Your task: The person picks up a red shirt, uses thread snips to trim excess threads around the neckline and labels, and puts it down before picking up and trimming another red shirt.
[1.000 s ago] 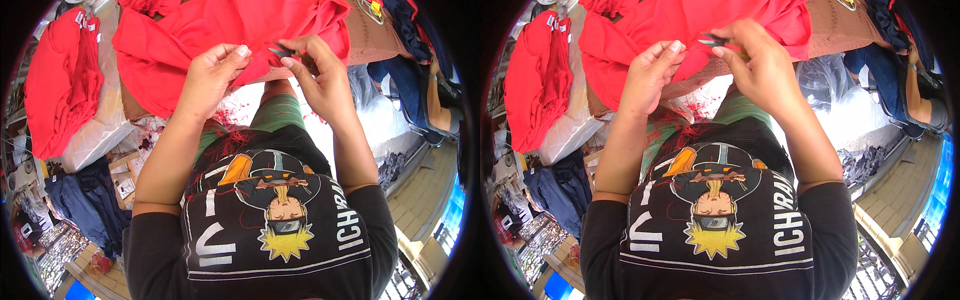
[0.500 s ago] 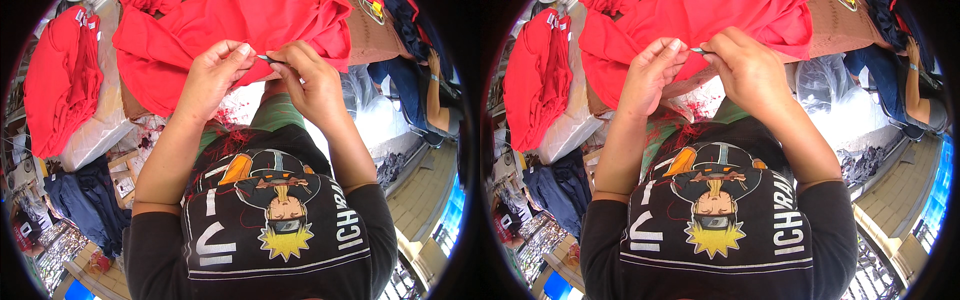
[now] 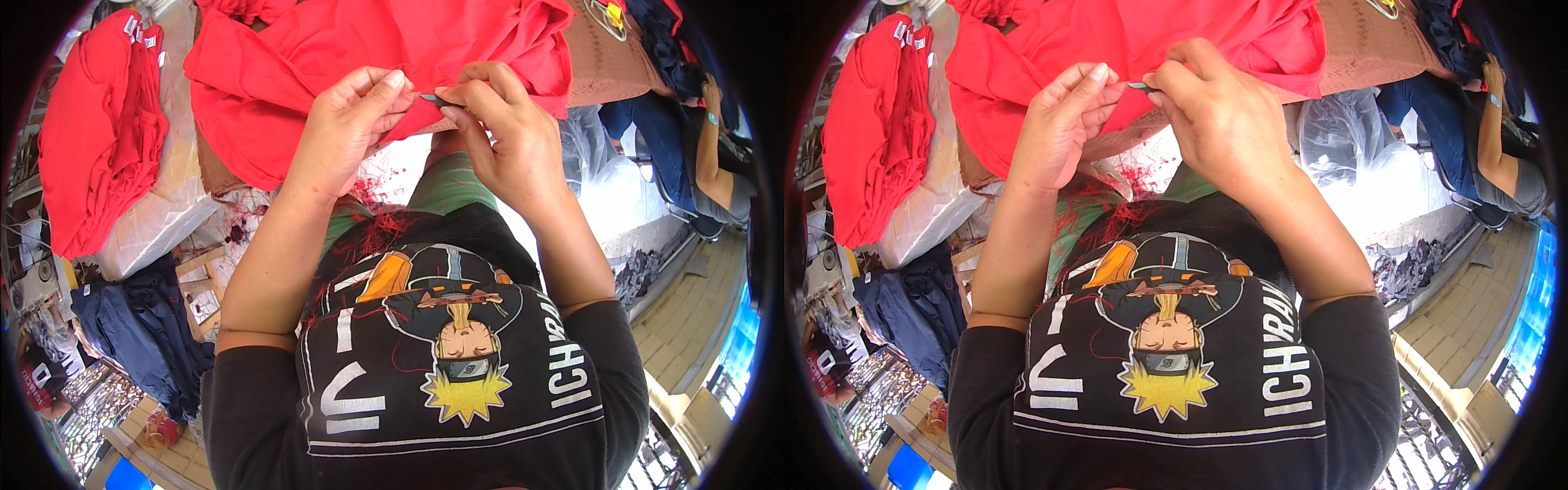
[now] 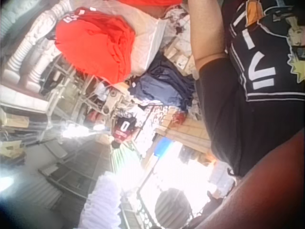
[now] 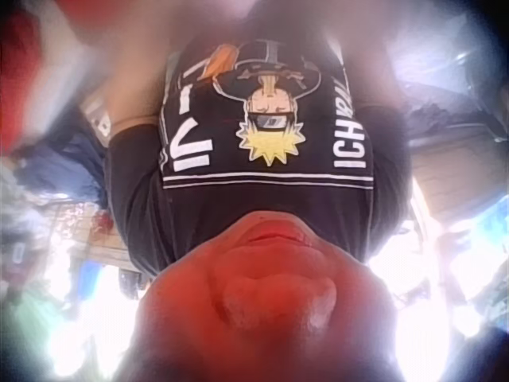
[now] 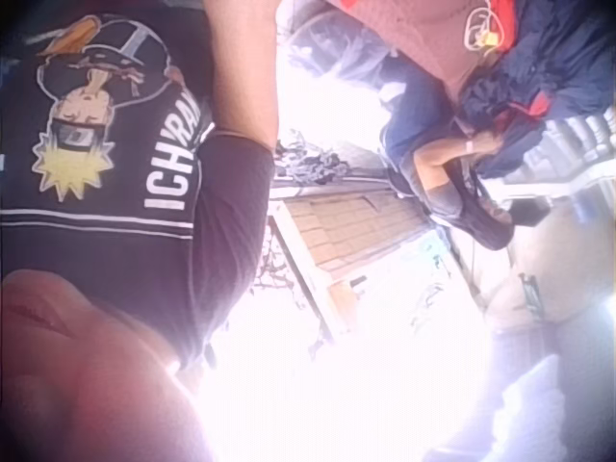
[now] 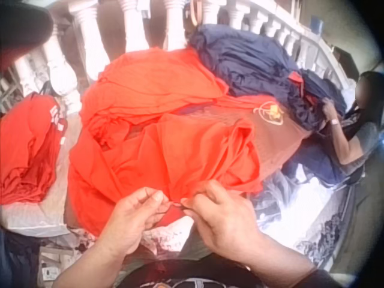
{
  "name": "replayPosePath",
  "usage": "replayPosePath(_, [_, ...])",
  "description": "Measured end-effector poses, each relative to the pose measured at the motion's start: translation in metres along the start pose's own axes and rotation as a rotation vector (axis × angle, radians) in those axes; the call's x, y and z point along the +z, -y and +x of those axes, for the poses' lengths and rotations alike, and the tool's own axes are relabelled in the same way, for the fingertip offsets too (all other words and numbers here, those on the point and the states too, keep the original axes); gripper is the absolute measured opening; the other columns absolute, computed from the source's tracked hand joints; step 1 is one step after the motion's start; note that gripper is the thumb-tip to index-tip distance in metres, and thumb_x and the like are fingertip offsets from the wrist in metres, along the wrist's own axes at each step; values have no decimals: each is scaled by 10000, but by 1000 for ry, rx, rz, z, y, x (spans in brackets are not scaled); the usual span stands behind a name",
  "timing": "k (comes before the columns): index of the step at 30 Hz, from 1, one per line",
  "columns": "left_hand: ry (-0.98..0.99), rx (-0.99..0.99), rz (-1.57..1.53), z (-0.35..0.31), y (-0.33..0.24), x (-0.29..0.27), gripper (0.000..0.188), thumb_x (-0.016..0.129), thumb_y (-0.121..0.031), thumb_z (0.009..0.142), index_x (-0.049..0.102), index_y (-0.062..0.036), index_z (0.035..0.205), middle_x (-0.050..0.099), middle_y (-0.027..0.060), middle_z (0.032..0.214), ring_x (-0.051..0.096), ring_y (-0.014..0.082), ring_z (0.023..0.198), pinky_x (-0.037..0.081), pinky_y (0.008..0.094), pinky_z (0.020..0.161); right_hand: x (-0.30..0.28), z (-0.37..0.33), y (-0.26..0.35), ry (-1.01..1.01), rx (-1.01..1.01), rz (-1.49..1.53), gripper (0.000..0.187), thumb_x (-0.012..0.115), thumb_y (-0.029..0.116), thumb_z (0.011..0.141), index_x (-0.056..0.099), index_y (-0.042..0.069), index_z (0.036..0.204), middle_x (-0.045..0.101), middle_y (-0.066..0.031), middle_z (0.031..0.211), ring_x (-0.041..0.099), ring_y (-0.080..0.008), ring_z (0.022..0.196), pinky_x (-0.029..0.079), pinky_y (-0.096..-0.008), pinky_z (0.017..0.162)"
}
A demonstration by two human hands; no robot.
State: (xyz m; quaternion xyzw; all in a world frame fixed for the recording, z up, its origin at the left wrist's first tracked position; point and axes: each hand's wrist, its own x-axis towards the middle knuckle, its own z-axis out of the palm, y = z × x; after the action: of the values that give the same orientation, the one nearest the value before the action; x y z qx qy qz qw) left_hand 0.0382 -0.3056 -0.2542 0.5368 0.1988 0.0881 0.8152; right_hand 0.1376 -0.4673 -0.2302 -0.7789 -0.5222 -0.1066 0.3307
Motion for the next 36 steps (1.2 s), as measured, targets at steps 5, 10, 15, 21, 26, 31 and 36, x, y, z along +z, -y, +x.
replayPosePath(5, [46, -1, 38, 0, 1, -4, 204, 595, -254, 947, 632, -62, 1006, 652, 17, 984, 605, 144, 1019, 469, 306, 909, 1, 2, 6, 4, -55, 16, 131, 671, 108, 789, 635, 77, 912, 593, -54, 930, 635, -280, 699, 503, -382, 577])
replayPosePath(10, [537, 178, 1118, -28, -43, -14, 211, 619, -216, 912, 677, -23, 977, 656, 113, 1116, 540, 285, 1195, 415, 399, 998, -8, 2, -7, -31, -9, -97, 112, 658, 107, 804, 641, 98, 915, 592, -53, 858, 631, -281, 713, 495, -380, 573])
replayPosePath(15, [376, 425, 1511, -50, -87, -28, 235, 640, -168, 873, 687, -25, 1053, 603, 220, 1226, 514, 336, 1238, 403, 372, 997, -27, 7, -24, -188, 163, 165, 210, 659, 62, 878, 639, 7, 1079, 612, -82, 979, 619, -131, 865, 518, -271, 729])
replayPosePath(21, [98, 338, 1225, -25, -42, -4, 245, 685, -187, 840, 641, -7, 1000, 666, 171, 1056, 643, 265, 1004, 480, 345, 871, -38, 2, -27, -177, 257, 105, 209, 657, 96, 893, 644, 23, 1088, 605, -51, 954, 579, -80, 828, 454, -215, 691])
replayPosePath(26, [74, 372, 1273, -5, 9, 7, 272, 706, -155, 812, 624, -31, 1040, 675, 144, 1011, 654, 261, 959, 500, 340, 837, -41, -1, -30, -204, 233, 76, 190, 678, 90, 850, 645, 38, 1030, 620, -78, 931, 627, -172, 782, 498, -282, 654])
replayPosePath(31, [-309, 545, 1161, 37, -58, -61, 190, 647, -93, 873, 655, -57, 1059, 680, 80, 955, 648, 154, 865, 508, 294, 783, -49, 8, -31, -246, 207, 48, 202, 682, 70, 834, 635, 26, 1025, 622, -109, 929, 640, -211, 783, 521, -293, 681])
replayPosePath(36, [12, 653, 960, -71, -221, -39, 340, 537, -81, 920, 563, 23, 1243, 592, 107, 1177, 518, 149, 1109, 398, 275, 960, -67, 9, -58, -420, 332, 4, 208, 690, 112, 835, 657, 41, 1028, 624, -98, 877, 597, -200, 746, 482, -279, 676])
